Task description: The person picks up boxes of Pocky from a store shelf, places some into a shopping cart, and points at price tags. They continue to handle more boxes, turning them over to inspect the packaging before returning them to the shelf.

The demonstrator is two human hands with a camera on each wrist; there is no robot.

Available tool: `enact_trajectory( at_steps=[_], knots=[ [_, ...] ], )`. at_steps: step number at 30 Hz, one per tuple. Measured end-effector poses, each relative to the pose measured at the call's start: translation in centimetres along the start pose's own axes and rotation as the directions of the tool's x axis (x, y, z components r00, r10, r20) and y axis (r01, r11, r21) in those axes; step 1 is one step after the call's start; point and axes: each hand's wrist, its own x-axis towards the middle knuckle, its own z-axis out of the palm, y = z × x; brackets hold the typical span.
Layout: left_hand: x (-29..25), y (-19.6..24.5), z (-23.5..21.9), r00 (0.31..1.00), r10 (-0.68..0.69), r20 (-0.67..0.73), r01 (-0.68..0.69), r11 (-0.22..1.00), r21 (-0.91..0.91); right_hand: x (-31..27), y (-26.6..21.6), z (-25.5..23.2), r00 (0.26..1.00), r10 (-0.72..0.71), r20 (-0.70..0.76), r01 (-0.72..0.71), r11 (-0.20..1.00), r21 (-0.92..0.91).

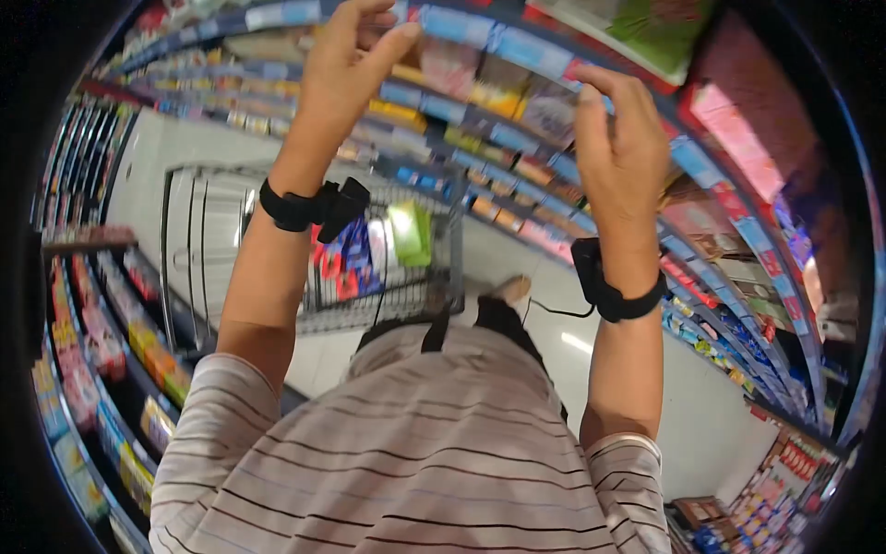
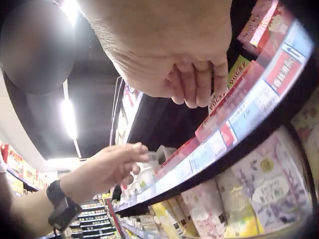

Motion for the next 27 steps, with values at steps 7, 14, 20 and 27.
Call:
enact_trajectory(
  at_steps=[7,14,20,27],
  knots=[
    [-19.3,-15.9,-4.2,0.709,-0.690,0.146,0.694,0.719,0.031,-11.7,4.2,7.0,0.806,0.363,0.468,-0.534,0.788,0.307],
    [-35.3,-26.7,1.9,0.266,-0.886,0.380,0.828,0.411,0.380,-16.3,3.4,9.5,0.521,0.549,0.653,-0.775,0.625,0.092],
    [-40.4,-30.1,7.7,0.125,-0.933,0.338,0.754,0.311,0.579,-19.2,3.3,10.4,0.430,0.615,0.660,-0.827,0.562,0.015],
    [-43.3,-31.7,13.8,0.167,-0.945,0.281,0.709,0.313,0.632,-21.8,4.4,10.9,0.307,0.652,0.693,-0.887,0.459,-0.040]
  ],
)
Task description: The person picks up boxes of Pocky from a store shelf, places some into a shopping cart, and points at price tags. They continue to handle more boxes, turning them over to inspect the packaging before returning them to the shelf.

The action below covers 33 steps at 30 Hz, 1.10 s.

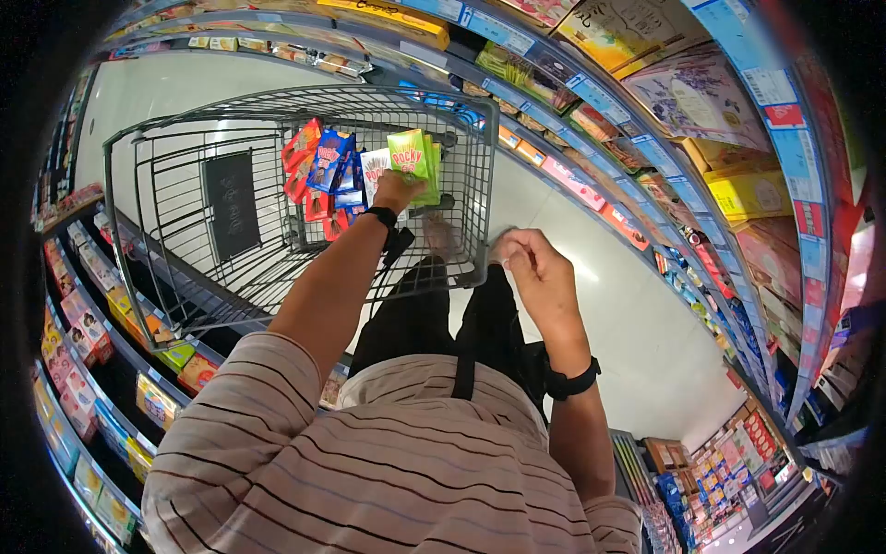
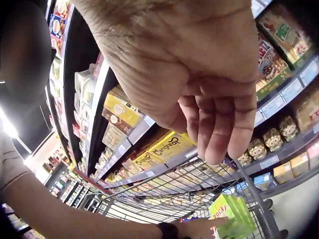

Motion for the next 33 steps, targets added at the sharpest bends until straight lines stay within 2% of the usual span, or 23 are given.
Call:
enact_trajectory(
  at_steps=[3,6,10,13,14,15,17,18,21,23,24,26,30,33],
  knots=[
    [-1.4,2.6,-0.6,0.993,-0.119,-0.024,0.118,0.992,-0.050,0.6,0.4,0.1,0.999,0.051,0.012,-0.051,0.998,0.020],
    [-1.6,3.9,0.1,0.979,-0.161,-0.121,0.160,0.987,-0.020,0.5,1.2,0.3,0.998,0.064,0.004,-0.065,0.998,0.022],
    [-0.8,4.6,0.3,0.943,-0.322,-0.081,0.322,0.947,-0.016,0.8,1.3,-0.2,0.999,0.047,0.014,-0.046,0.999,-0.020],
    [-1.5,3.4,-1.0,0.992,-0.120,-0.035,0.116,0.989,-0.087,1.1,1.2,-0.3,0.999,0.027,0.035,-0.026,0.999,-0.028],
    [-1.7,3.5,-1.2,0.989,-0.139,-0.046,0.133,0.985,-0.110,1.3,1.2,-0.4,0.999,0.016,0.042,-0.015,0.999,-0.032],
    [-1.7,3.2,-2.1,0.992,-0.062,0.107,0.087,0.964,-0.252,1.4,1.0,-0.5,0.999,0.002,0.047,0.000,0.999,-0.037],
    [-1.8,2.4,-4.4,0.921,0.167,0.352,0.047,0.849,-0.526,1.7,0.0,-0.5,0.998,-0.004,0.063,0.006,0.999,-0.033],
    [-7.1,5.9,-10.0,0.889,0.099,0.447,0.192,0.806,-0.560,1.8,-0.5,-0.5,0.997,-0.007,0.072,0.009,0.999,-0.031],
    [-12.7,6.9,-15.2,0.851,0.261,0.455,0.207,0.630,-0.748,2.1,-2.1,-0.3,0.995,-0.024,0.092,0.027,0.999,-0.034],
    [-14.5,6.0,-16.0,0.835,0.331,0.439,0.221,0.529,-0.819,2.3,-2.9,-0.4,0.993,-0.028,0.114,0.028,1.000,0.001],
    [-16.8,7.0,-18.1,0.795,0.441,0.416,0.195,0.464,-0.864,2.4,-3.3,-0.5,0.992,-0.030,0.127,0.028,0.999,0.017],
    [-21.1,8.7,-20.8,0.790,0.527,0.315,0.172,0.302,-0.937,3.1,-3.5,-0.5,0.985,-0.039,0.169,0.018,0.992,0.121],
    [-26.1,11.4,-23.1,0.675,0.704,0.222,0.238,0.078,-0.968,2.1,-6.9,-1.0,0.953,-0.145,0.267,0.058,0.950,0.308],
    [-29.0,14.3,-23.3,0.601,0.785,0.151,0.249,-0.005,-0.969,0.6,-9.7,-2.3,0.913,-0.235,0.334,0.067,0.893,0.444]
  ],
)
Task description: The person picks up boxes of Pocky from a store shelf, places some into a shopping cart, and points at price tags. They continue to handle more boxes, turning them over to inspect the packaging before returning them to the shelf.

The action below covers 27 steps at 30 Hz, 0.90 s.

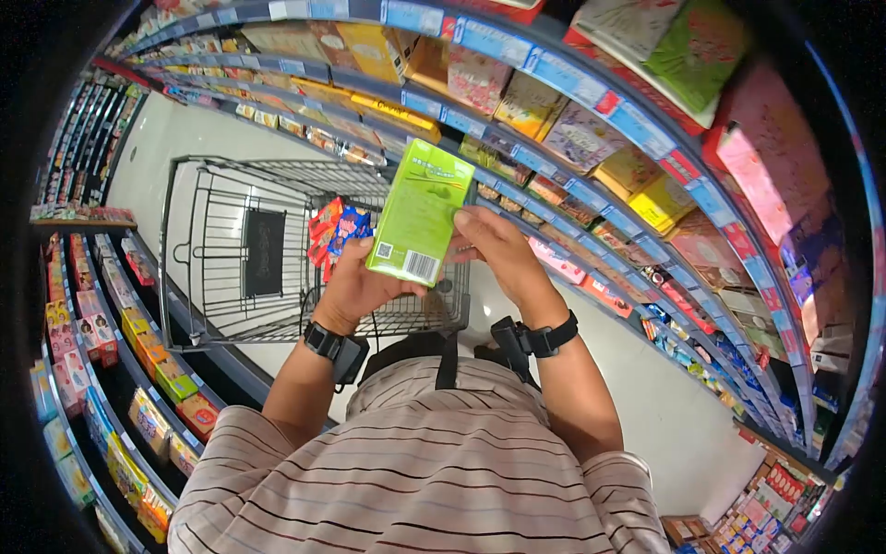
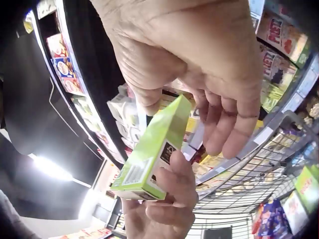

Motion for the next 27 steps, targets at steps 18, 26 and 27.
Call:
enact_trajectory(
  at_steps=[18,26,27],
  knots=[
    [3.9,-1.5,17.4,0.753,0.635,0.172,-0.171,-0.063,0.983,-7.7,-9.9,-3.4,0.875,-0.472,-0.107,0.466,0.881,-0.080],
    [6.0,-4.2,20.2,0.794,0.578,0.186,-0.286,0.085,0.954,-11.5,-11.3,-3.2,0.853,-0.519,-0.047,0.511,0.851,-0.124],
    [5.6,-3.7,20.5,0.863,0.498,0.085,-0.322,0.412,0.852,-12.0,-11.5,-3.2,0.847,-0.530,-0.052,0.523,0.846,-0.107]
  ],
)
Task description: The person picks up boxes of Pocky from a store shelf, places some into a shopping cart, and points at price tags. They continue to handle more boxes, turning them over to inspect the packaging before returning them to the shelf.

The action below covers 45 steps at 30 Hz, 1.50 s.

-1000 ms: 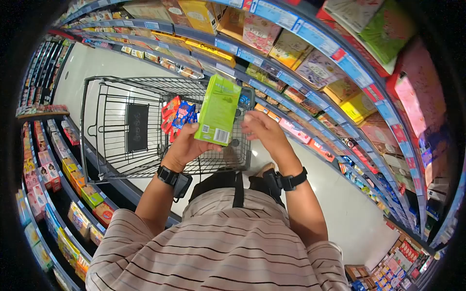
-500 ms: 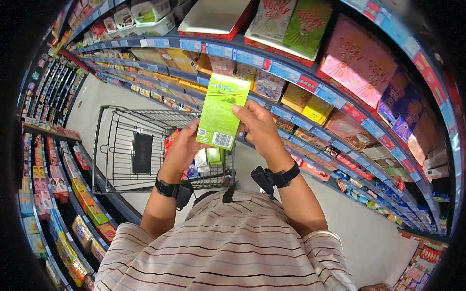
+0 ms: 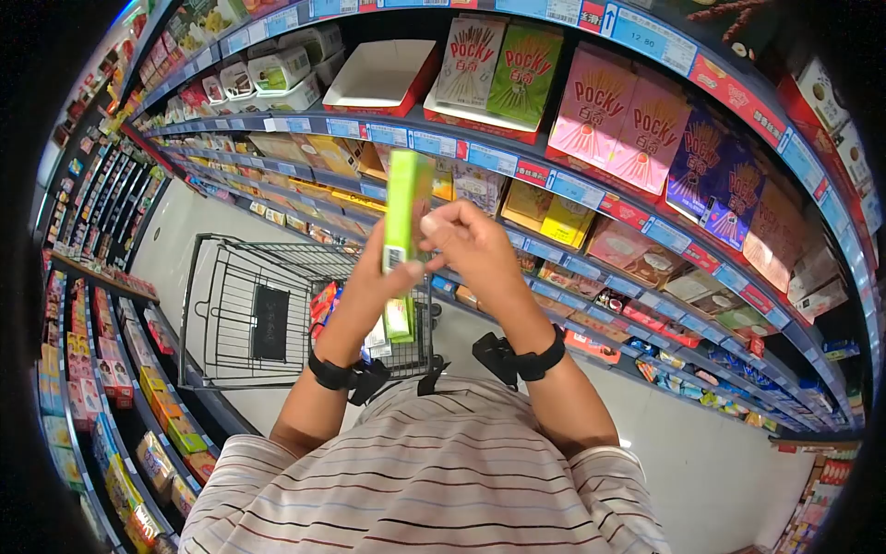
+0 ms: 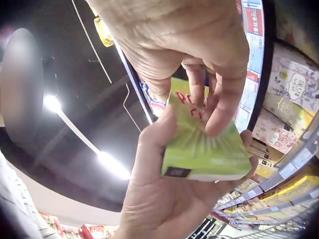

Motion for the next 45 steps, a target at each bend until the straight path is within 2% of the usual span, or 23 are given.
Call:
enact_trajectory(
  at_steps=[1,2,5,9,15,19,22,25,32,35,38,45],
  knots=[
    [0.0,0.4,-0.4,0.989,-0.124,0.079,0.143,0.941,-0.308,-0.2,-0.3,-0.2,1.000,-0.010,-0.007,0.010,1.000,0.018],
    [0.2,0.0,-0.8,0.988,-0.054,0.144,0.108,0.909,-0.403,-0.3,-0.2,-0.7,0.998,-0.043,-0.038,0.041,0.999,-0.030],
    [-0.6,2.3,-0.6,0.977,-0.049,0.210,0.166,0.793,-0.587,-0.5,-0.8,-2.0,0.992,-0.017,-0.129,0.005,0.996,-0.092],
    [-0.9,1.1,-0.8,0.958,-0.016,0.286,0.229,0.644,-0.730,-1.2,-1.4,-1.8,0.999,0.034,-0.037,-0.035,0.999,-0.021],
    [-0.7,1.0,-0.4,0.983,-0.030,0.181,0.156,0.657,-0.738,-2.0,-1.6,-1.5,0.996,0.085,0.006,-0.085,0.995,0.043],
    [-0.2,1.2,-0.3,0.990,0.030,0.141,0.066,0.774,-0.630,-2.5,-2.1,-1.1,0.997,0.081,0.009,-0.081,0.997,-0.005],
    [-0.2,1.3,-0.2,0.989,0.045,0.138,0.052,0.778,-0.625,-2.6,-1.7,-1.3,0.997,0.064,-0.037,-0.063,0.998,0.006],
    [-0.2,0.9,-0.4,0.989,0.034,0.147,0.058,0.816,-0.575,-2.8,-1.9,-1.4,0.996,0.051,-0.069,-0.049,0.999,0.018],
    [-0.4,1.4,-1.0,0.997,-0.005,0.073,0.037,0.898,-0.438,-3.2,-2.9,-1.7,0.992,0.039,-0.117,-0.035,0.999,0.040],
    [-0.3,1.2,-1.7,0.993,-0.046,0.107,0.083,0.924,-0.373,-2.9,-2.7,-1.7,0.992,0.037,-0.121,-0.029,0.997,0.066],
    [-0.7,2.0,-1.2,0.994,-0.084,0.066,0.102,0.932,-0.347,-2.8,-2.5,-1.4,0.989,0.054,-0.137,-0.045,0.997,0.069],
    [-0.6,1.6,-1.4,0.992,-0.109,0.067,0.127,0.913,-0.387,-2.4,-2.0,-1.5,0.990,0.072,-0.123,-0.066,0.996,0.052]
  ],
)
